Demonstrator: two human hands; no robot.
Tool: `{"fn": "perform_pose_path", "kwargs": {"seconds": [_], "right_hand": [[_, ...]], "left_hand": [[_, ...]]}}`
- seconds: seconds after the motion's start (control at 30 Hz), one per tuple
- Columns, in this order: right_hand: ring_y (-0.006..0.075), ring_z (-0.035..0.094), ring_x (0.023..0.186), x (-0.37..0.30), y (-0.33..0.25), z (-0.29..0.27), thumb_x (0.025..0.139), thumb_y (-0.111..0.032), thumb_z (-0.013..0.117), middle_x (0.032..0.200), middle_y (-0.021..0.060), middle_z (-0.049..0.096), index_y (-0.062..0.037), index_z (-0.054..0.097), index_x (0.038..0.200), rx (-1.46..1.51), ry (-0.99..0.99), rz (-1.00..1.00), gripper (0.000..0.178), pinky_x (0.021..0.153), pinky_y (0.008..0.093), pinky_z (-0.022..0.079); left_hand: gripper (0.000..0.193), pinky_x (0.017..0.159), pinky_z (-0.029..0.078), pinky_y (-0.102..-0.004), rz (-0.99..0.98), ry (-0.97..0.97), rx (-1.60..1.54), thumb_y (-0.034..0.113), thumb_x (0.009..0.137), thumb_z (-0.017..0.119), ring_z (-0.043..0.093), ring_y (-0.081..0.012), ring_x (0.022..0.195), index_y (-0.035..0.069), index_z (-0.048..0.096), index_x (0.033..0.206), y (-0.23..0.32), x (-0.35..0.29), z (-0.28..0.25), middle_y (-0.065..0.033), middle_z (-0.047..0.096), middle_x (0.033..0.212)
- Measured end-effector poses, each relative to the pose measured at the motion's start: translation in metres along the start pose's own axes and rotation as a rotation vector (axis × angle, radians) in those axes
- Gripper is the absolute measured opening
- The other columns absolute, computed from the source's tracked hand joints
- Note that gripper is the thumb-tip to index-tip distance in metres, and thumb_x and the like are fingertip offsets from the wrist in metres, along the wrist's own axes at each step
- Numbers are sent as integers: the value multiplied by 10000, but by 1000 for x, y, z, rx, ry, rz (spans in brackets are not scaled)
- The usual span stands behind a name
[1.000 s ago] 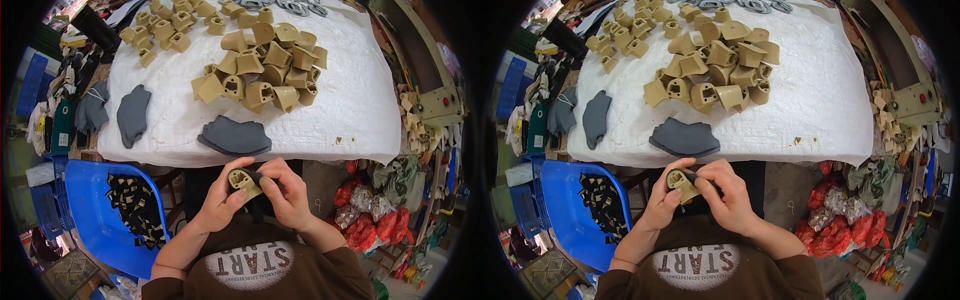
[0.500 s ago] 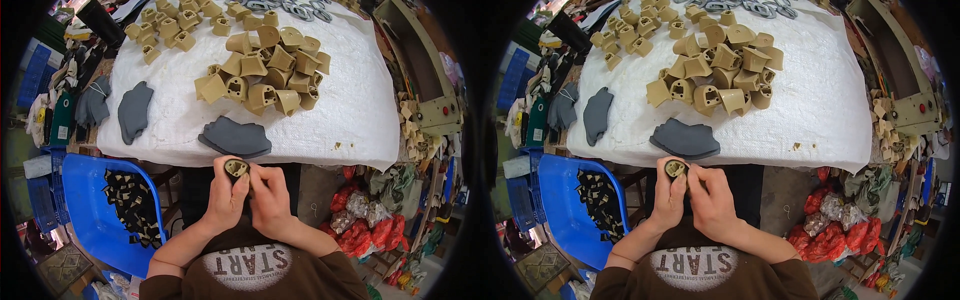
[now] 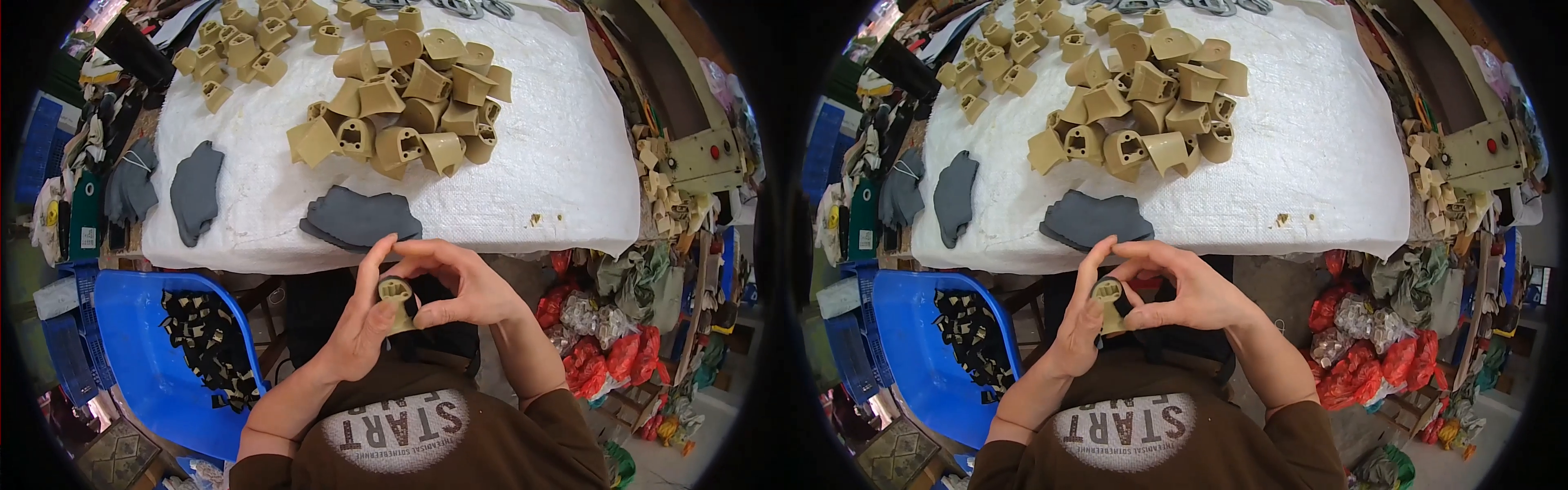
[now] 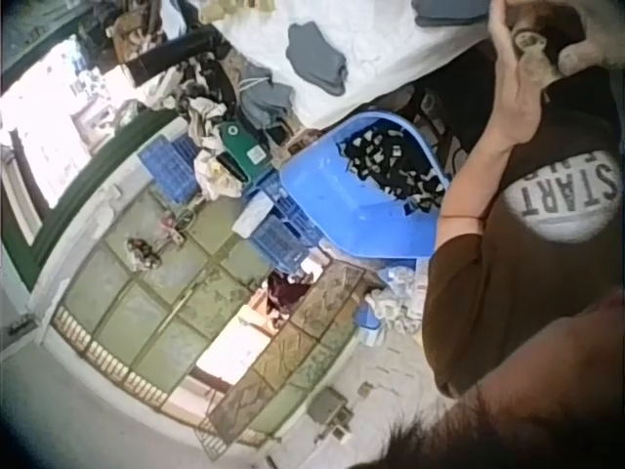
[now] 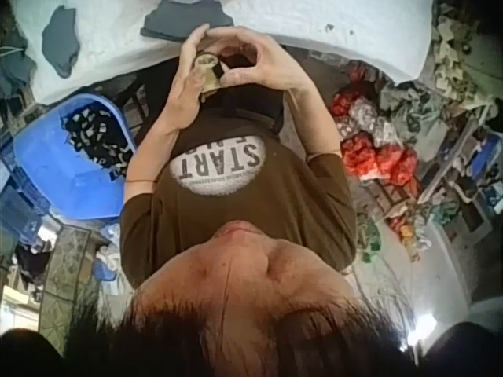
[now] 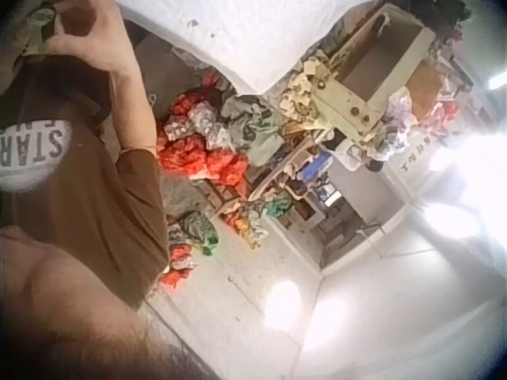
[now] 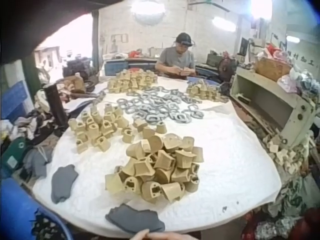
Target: The recorder is assembling small plastic and foam components, likely for a shoe heel or buckle, by pressing them together.
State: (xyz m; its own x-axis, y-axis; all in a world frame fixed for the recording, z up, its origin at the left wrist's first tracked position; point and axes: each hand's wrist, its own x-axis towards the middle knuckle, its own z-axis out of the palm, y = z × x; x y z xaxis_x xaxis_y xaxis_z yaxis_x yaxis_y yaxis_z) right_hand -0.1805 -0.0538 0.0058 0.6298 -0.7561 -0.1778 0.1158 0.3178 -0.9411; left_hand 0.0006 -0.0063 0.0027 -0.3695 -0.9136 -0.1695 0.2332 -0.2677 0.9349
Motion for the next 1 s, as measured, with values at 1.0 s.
{"fn": "perform_pose_path", "kwargs": {"seconds": [1.0], "right_hand": [[272,413,981,6,15,29,768,-76,658,981,85,467,-53,583,872,-743,282,-600,130,860,368,353]], "left_hand": [[486,494,335,-224,-366,81,-612,483,986,255,367,-84,553,169,316,1352,1,3,7,0,481,842]]}}
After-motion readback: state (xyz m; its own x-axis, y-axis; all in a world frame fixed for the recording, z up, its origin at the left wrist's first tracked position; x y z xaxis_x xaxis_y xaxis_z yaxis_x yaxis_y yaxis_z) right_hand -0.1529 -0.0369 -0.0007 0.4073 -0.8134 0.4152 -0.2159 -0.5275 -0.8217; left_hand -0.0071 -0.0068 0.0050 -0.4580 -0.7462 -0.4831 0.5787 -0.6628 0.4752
